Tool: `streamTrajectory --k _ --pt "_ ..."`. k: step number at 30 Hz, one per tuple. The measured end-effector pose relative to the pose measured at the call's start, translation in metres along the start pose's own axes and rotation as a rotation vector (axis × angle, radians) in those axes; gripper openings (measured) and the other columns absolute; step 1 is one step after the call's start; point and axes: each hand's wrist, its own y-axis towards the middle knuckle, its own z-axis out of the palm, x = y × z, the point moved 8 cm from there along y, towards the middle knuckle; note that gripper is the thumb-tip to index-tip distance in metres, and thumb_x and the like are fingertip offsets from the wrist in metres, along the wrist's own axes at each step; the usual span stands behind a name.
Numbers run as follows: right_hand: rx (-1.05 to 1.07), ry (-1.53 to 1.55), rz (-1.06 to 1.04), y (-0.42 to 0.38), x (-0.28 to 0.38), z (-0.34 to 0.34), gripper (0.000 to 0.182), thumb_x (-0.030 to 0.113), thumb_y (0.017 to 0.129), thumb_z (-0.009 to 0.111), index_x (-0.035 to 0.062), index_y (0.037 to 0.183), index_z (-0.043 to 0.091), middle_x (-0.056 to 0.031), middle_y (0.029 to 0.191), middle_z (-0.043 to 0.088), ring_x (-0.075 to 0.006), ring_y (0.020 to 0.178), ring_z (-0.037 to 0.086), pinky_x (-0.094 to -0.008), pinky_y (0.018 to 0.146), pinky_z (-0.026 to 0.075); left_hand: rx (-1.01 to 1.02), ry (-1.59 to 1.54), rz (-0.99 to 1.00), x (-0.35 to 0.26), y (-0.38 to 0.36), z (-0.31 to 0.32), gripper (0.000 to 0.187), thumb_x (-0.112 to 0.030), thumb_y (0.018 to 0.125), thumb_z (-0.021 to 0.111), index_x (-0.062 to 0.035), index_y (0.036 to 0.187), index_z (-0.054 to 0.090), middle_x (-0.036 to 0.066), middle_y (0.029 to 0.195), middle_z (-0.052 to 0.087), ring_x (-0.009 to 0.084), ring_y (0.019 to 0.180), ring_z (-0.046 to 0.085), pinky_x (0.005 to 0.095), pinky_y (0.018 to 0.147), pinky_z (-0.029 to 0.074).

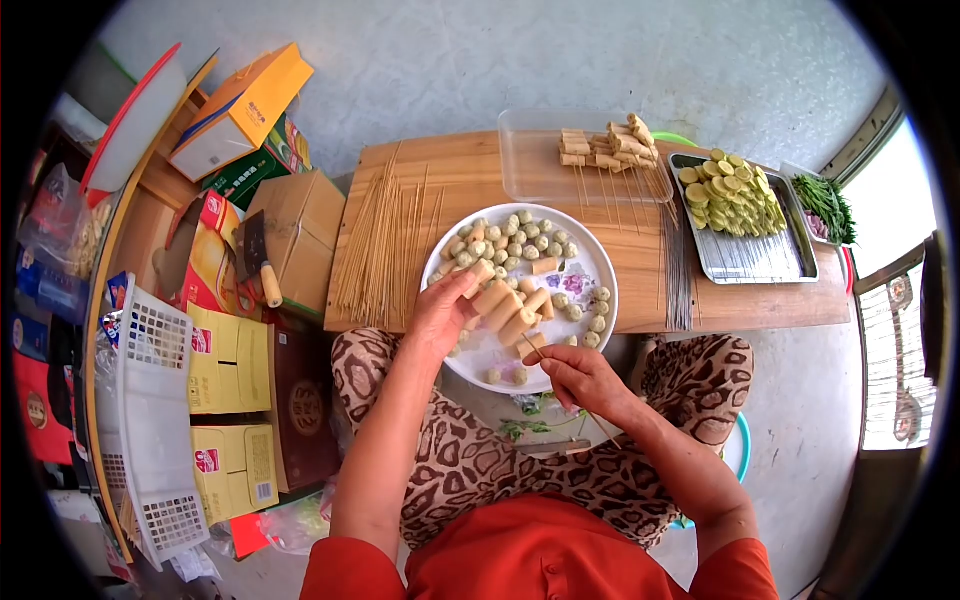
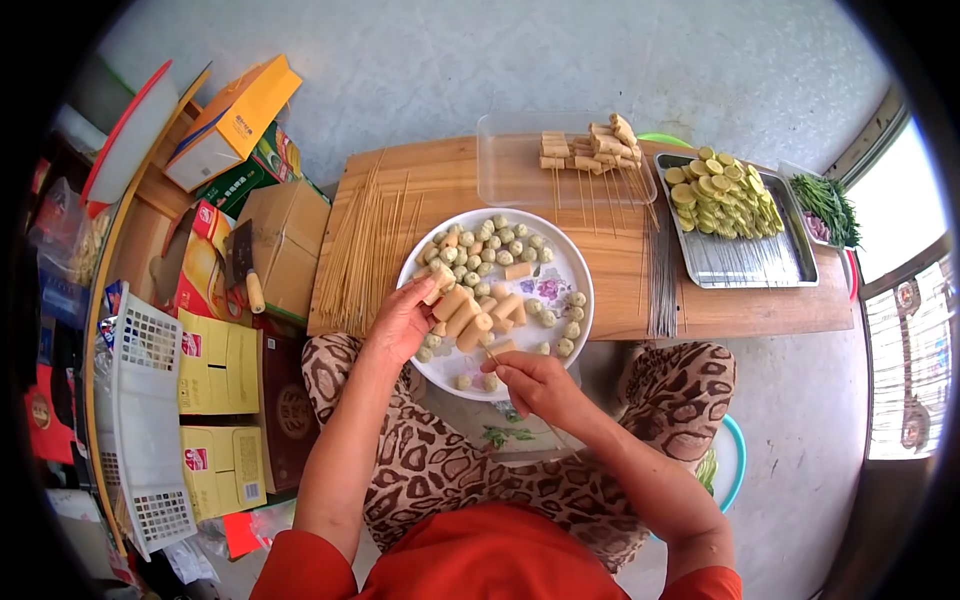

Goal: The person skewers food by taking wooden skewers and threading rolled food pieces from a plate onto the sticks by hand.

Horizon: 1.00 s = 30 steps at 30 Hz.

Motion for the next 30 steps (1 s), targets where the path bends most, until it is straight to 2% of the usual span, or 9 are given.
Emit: streamTrajectory --k 5,7,13,19,30 --pt "-0.012 0.004 -0.007 0.003 -0.002 0.001 0.028 0.019 0.100 0.043 0.0021 0.115 0.059 0.0029 0.049 0.043 -0.0046 0.042 0.040 -0.0214 0.044 0.034 -0.001 -0.008 -0.005 -0.001 -0.004 0.005 0.033 -0.018 0.086 0.067 -0.0047 0.114 0.060 0.005 0.107 0.062 0.0157 0.097 0.059 0.0311 0.082 0.049" --pt "-0.016 -0.001 -0.007 0.003 -0.002 0.001 0.027 0.019 0.100 0.043 0.0025 0.114 0.059 0.0028 0.050 0.044 -0.0046 0.042 0.040 -0.0212 0.044 0.034 -0.016 0.002 -0.026 0.000 -0.005 0.005 0.026 -0.018 0.083 0.070 -0.0063 0.106 0.063 0.005 0.102 0.065 0.0158 0.093 0.062 0.0347 0.082 0.052" --pt "-0.041 0.023 0.015 0.004 -0.002 -0.001 0.026 0.017 0.099 0.045 0.0011 0.111 0.061 0.0020 0.053 0.047 -0.0047 0.045 0.043 -0.0204 0.045 0.035 0.008 0.058 -0.090 0.004 -0.004 0.005 0.029 -0.020 0.083 0.071 -0.0068 0.108 0.063 0.004 0.103 0.064 0.0146 0.092 0.061 0.0325 0.078 0.051" --pt "-0.046 0.006 0.006 0.008 -0.004 -0.001 0.026 0.018 0.100 0.043 0.0025 0.112 0.060 0.0032 0.052 0.044 -0.0043 0.046 0.041 -0.0205 0.045 0.033 0.035 0.023 -0.111 0.009 0.001 0.005 0.031 -0.021 0.083 0.071 -0.0064 0.108 0.062 0.004 0.102 0.063 0.0142 0.092 0.061 0.0303 0.076 0.052" --pt "-0.069 0.024 -0.011 0.011 -0.004 -0.004 0.024 0.016 0.098 0.046 0.0014 0.109 0.061 0.0021 0.053 0.046 -0.0048 0.046 0.043 -0.0210 0.047 0.036 0.035 0.063 -0.096 0.011 -0.001 0.007 0.034 -0.024 0.081 0.073 -0.0066 0.108 0.062 0.001 0.099 0.062 0.0124 0.089 0.060 0.0291 0.073 0.051"
